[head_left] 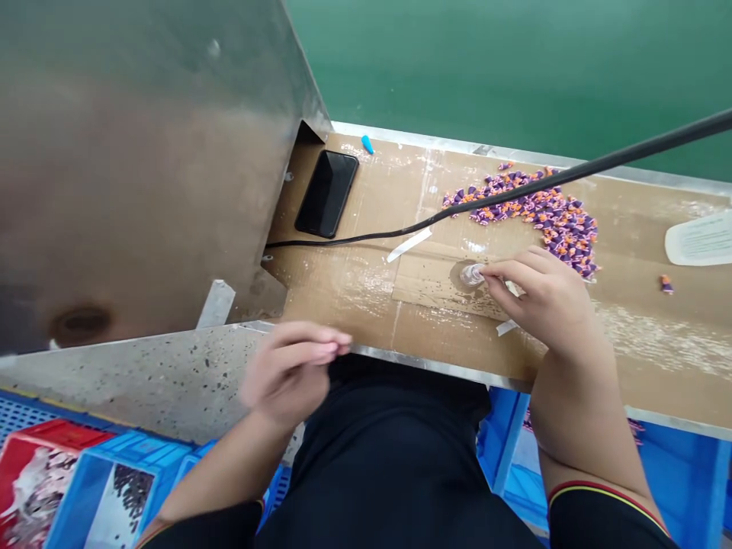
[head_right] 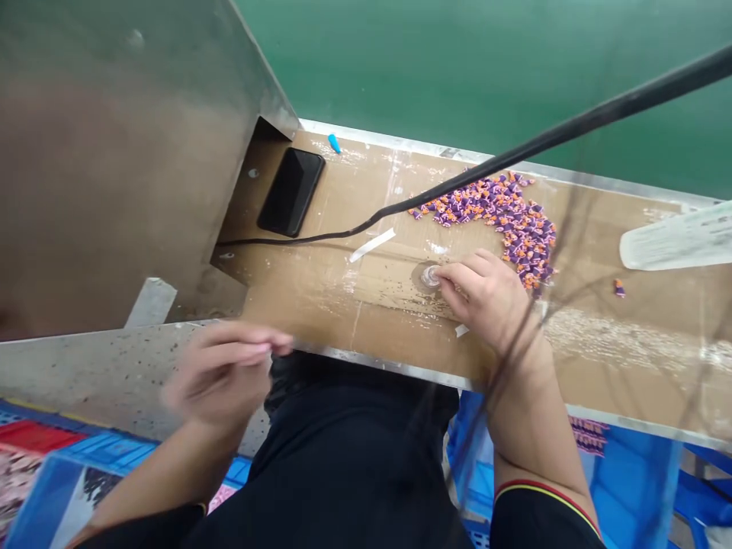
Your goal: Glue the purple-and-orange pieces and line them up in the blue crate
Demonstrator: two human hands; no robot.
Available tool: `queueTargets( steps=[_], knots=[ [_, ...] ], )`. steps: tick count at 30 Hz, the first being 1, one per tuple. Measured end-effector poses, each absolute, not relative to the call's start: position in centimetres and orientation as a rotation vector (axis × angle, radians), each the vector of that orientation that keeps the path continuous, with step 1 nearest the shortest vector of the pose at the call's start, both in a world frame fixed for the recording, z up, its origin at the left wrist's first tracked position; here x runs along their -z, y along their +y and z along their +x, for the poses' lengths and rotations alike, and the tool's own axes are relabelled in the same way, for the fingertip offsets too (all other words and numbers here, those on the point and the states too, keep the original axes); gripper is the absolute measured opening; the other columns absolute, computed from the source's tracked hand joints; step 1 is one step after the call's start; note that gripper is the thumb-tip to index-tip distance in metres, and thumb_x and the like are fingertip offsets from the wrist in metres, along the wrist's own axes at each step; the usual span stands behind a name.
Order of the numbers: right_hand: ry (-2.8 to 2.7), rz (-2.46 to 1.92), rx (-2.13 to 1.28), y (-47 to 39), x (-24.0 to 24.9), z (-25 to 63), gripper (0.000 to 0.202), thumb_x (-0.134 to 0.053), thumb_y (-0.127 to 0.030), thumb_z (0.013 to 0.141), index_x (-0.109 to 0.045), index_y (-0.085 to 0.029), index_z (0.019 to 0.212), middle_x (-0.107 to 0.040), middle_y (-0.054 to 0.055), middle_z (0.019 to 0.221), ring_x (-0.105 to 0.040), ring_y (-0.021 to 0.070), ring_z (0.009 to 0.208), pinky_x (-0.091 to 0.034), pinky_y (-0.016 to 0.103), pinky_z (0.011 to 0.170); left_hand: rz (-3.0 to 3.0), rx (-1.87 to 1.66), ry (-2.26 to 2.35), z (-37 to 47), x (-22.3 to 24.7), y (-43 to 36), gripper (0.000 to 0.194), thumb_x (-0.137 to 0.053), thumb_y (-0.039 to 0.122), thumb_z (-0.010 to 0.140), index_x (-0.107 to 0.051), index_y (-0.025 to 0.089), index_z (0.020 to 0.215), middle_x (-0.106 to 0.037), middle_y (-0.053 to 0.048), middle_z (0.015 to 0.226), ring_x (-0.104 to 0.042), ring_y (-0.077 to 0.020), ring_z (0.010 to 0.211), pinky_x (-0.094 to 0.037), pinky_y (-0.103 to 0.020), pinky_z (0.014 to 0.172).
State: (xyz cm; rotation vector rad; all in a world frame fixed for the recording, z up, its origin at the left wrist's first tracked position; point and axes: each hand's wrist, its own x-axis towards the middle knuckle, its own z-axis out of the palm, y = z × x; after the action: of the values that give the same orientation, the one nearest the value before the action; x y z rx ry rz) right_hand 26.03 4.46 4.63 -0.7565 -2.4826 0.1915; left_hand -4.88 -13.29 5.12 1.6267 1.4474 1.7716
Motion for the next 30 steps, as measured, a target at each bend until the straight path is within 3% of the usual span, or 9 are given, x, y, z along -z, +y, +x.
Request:
queueTargets(
  steps=[3, 6, 9, 13, 17, 24, 30],
  knots=[
    [-2.529, -0.788, -0.171, 4.4, -4.6, 26.1, 0.012, -0.068, -0.020, 0.104, -0.077, -0.026, 0.100, -0.081, 0.004, 0.090, -0.070, 0.0219, 0.077, -0.059, 0.038, 0.074, 1.848, -1.588, 1.139, -2.2, -3.9, -10.5, 0.020, -0.069, 0.005, 0.098, -0.076, 0.022, 0.103, -0.079, 0.000, 0.085, -0.077, -0.0114, 0.069, -0.065, -0.020, 0.063],
    [-2.541, -0.779, -0.198, 4.5, -4.6, 26.2, 0.011, -0.068, -0.020, 0.103, -0.077, -0.026, 0.102, -0.081, 0.006, 0.091, -0.071, 0.0227, 0.079, -0.060, 0.039, 0.075, 1.616, -1.427, 1.082, 0.5, -3.8, -6.9, 0.007, -0.074, 0.018, 0.101, -0.079, 0.021, 0.102, -0.083, -0.004, 0.086, -0.080, -0.0136, 0.073, -0.068, -0.023, 0.071],
    [-2.491, -0.769, -0.233, 4.4, -4.6, 26.0, 0.010, -0.069, -0.018, 0.102, -0.076, -0.025, 0.102, -0.080, 0.005, 0.088, -0.072, 0.0222, 0.077, -0.060, 0.037, 0.073, 1.275, -1.246, 0.991, 2.2, -4.3, -4.0, 0.021, -0.076, 0.037, 0.102, -0.083, 0.018, 0.104, -0.085, -0.009, 0.097, -0.083, -0.0183, 0.084, -0.072, -0.031, 0.081],
    [-2.328, -0.867, -0.238, 4.2, -4.5, 25.6, 0.010, -0.069, -0.018, 0.101, -0.075, -0.026, 0.102, -0.080, 0.003, 0.086, -0.072, 0.0192, 0.071, -0.060, 0.034, 0.068, 1.126, -1.140, 0.907, 3.1, -4.1, -1.3, 0.030, -0.084, 0.045, 0.094, -0.083, 0.016, 0.103, -0.085, -0.011, 0.103, -0.083, -0.0203, 0.093, -0.072, -0.036, 0.093],
    [-2.149, -0.994, -0.304, 3.6, -4.3, 25.0, 0.007, -0.073, -0.022, 0.099, -0.077, -0.026, 0.102, -0.082, 0.002, 0.088, -0.074, 0.0180, 0.069, -0.063, 0.032, 0.066, 1.028, -1.191, 0.942, 3.4, -2.5, 0.2, 0.038, -0.090, 0.046, 0.089, -0.081, 0.016, 0.111, -0.083, -0.008, 0.092, -0.082, -0.0191, 0.084, -0.072, -0.034, 0.086],
    [-1.719, -1.187, -0.817, 1.6, -4.2, 23.6, 0.009, -0.071, -0.030, 0.103, -0.076, -0.023, 0.105, -0.084, 0.005, 0.093, -0.082, 0.0195, 0.075, -0.070, 0.033, 0.070, 1.038, -1.247, 1.004, 2.8, -1.2, -0.4, 0.035, -0.084, 0.050, 0.095, -0.083, 0.017, 0.106, -0.084, -0.009, 0.095, -0.082, -0.0171, 0.077, -0.071, -0.026, 0.070],
    [-1.726, -1.167, -0.818, 1.5, -3.7, 23.3, 0.010, -0.075, -0.032, 0.102, -0.081, -0.026, 0.107, -0.085, 0.007, 0.098, -0.083, 0.0227, 0.080, -0.073, 0.037, 0.072, 1.032, -1.242, 0.971, 2.8, -1.9, -0.7, 0.026, -0.083, 0.044, 0.097, -0.087, 0.021, 0.109, -0.086, -0.010, 0.109, -0.084, -0.0204, 0.096, -0.074, -0.032, 0.085]
  ],
)
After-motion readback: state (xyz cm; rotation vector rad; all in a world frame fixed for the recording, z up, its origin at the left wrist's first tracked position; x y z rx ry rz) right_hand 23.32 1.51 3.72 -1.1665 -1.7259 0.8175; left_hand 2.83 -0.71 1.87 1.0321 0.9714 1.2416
